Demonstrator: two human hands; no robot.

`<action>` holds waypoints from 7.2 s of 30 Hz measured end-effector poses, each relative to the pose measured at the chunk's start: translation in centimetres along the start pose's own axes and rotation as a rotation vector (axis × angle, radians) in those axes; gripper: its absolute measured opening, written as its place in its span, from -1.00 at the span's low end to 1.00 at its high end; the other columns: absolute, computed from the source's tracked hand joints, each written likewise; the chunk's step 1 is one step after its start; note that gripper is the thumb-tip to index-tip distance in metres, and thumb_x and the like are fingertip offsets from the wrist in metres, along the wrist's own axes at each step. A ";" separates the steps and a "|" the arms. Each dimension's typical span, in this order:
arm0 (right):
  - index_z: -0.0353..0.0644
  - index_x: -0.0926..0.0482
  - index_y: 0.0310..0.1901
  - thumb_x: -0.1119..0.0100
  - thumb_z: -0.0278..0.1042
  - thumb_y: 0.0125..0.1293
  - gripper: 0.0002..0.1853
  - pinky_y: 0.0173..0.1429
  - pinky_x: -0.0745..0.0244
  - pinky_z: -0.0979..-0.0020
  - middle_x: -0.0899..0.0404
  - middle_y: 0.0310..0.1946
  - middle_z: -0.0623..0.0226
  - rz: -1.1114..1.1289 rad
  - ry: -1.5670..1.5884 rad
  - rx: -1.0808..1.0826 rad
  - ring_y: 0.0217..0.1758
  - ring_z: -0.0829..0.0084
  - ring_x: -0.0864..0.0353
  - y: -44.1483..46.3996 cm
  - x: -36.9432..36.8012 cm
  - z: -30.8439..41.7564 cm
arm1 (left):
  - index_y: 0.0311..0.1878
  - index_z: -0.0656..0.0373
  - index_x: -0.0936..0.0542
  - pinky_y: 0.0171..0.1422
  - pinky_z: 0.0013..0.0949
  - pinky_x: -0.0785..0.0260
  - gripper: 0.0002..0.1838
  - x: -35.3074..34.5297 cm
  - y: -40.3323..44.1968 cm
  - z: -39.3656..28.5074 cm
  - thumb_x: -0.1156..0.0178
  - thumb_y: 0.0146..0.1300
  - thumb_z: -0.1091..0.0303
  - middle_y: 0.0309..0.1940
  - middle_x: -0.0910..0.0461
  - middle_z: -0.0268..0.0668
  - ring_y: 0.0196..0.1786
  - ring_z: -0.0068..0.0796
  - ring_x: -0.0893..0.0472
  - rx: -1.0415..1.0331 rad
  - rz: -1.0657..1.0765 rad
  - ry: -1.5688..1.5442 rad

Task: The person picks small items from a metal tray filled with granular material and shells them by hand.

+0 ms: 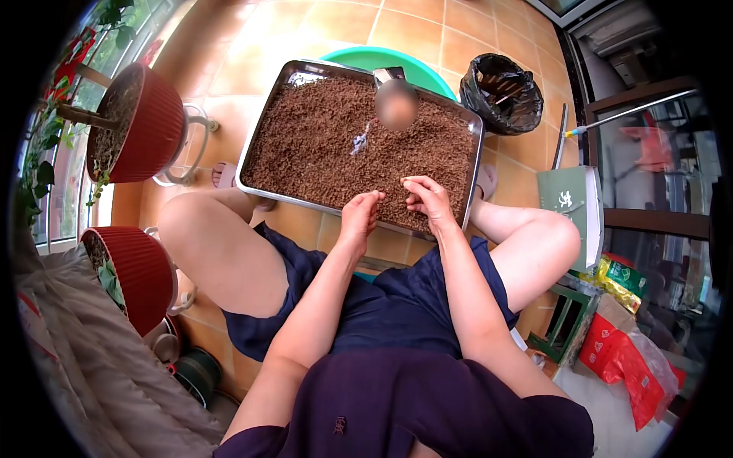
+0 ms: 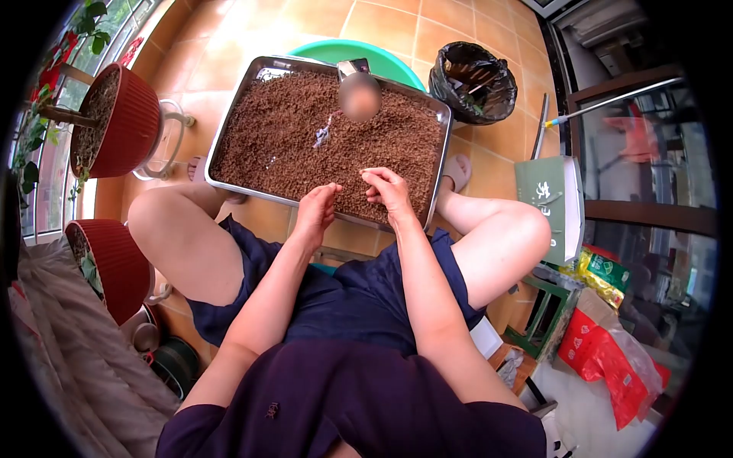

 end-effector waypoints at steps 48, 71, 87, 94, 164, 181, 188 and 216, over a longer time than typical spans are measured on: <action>-0.23 -0.58 -0.28 -0.26 -0.47 0.19 -0.91 -0.28 -0.57 0.29 -0.59 -0.38 0.24 0.014 -0.744 0.737 -0.39 0.27 -0.65 -4.1 -5.2 4.7 | -0.23 0.20 -0.59 -0.38 -0.62 -0.22 -0.84 0.6 1.3 -1.5 -0.28 0.30 0.31 -0.46 -0.49 -0.57 -0.43 -0.79 -0.35 -0.456 -0.119 0.486; -0.29 -0.56 -0.20 -0.16 -0.23 0.39 -0.75 -0.38 -0.51 0.47 -0.62 -0.53 0.30 0.256 -0.458 0.100 -0.52 0.54 -0.60 -0.9 -2.4 -0.2 | -0.30 0.26 -0.57 -0.36 -0.38 -0.35 -0.81 -2.5 -1.1 -2.6 -0.26 0.27 0.32 -0.57 -0.48 -0.36 -0.47 -0.55 -0.46 -0.577 0.002 0.974; -0.06 -0.62 -0.21 -0.24 -0.32 0.27 -0.91 -0.09 -0.51 0.19 -0.52 -0.25 0.22 -0.301 -0.954 0.578 -0.17 0.18 -0.60 2.5 -1.0 4.9 | -0.26 0.13 -0.40 -0.37 -0.55 -0.21 -0.96 -2.7 -1.8 -4.2 -0.04 0.31 0.42 -0.42 -0.44 -0.32 -0.44 -0.58 -0.39 -0.234 0.321 -0.149; -0.05 -0.62 -0.23 -0.28 -0.35 0.22 -0.90 -0.04 -0.50 0.14 -0.52 -0.28 0.20 -0.253 -1.171 0.699 -0.12 0.16 -0.57 7.2 -5.9 6.0 | -0.32 0.16 -0.33 -0.34 -0.50 -0.21 -0.94 -2.3 -3.0 -6.2 0.03 0.19 0.41 -0.45 -0.38 -0.26 -0.47 -0.52 -0.33 -0.290 0.430 -0.278; -0.17 -0.58 -0.22 -0.26 -0.12 0.37 -0.74 -0.38 -0.49 0.60 -0.61 -0.40 0.48 0.019 0.032 -0.010 -0.42 0.67 -0.56 1.1 1.0 1.4 | -0.03 0.22 -0.59 -0.24 -0.56 -0.34 -0.77 -0.7 0.7 0.3 -0.10 0.44 0.27 -0.33 -0.56 -0.42 -0.34 -0.67 -0.46 -0.023 0.188 -0.208; -0.19 -0.58 -0.18 -0.07 -0.30 0.36 -0.83 -0.01 -0.51 0.26 -0.57 -0.21 0.21 0.080 -0.572 0.466 -0.13 0.20 -0.61 -4.0 -6.7 0.8 | -0.24 0.17 -0.50 -0.23 -0.45 -0.44 -0.78 5.5 1.9 -0.1 0.12 0.43 0.31 -0.30 -0.59 -0.34 -0.32 -0.52 -0.54 -0.041 -0.213 -0.610; -0.26 -0.59 0.02 -0.10 -0.52 0.21 -0.68 0.24 -0.45 0.26 -0.54 0.02 0.03 -0.117 -0.538 0.422 0.10 0.14 -0.56 3.9 -0.5 -2.2 | -0.16 0.06 -0.46 -0.52 -0.51 -0.09 -0.77 5.5 1.7 0.5 0.18 0.52 0.24 -0.59 -0.25 -0.51 -0.58 -0.62 -0.20 0.030 -0.154 -0.646; -0.07 -0.63 -0.35 -0.32 -0.26 0.15 -0.89 -0.14 -0.55 0.16 -0.69 -0.38 0.21 -0.434 -1.179 0.084 -0.24 0.16 -0.69 0.4 9.7 -0.7 | -0.08 0.15 -0.51 -0.23 -0.48 -0.39 -0.75 5.0 2.3 -0.8 0.10 0.54 0.22 -0.38 -0.48 -0.39 -0.34 -0.53 -0.45 -0.120 -0.064 -0.720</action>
Point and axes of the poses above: each hand's wrist, its own y-axis towards the middle knuckle, its own x-axis out of the back of the hand, z = x × y, the point moved 7 cm from there along y, towards the middle knuckle
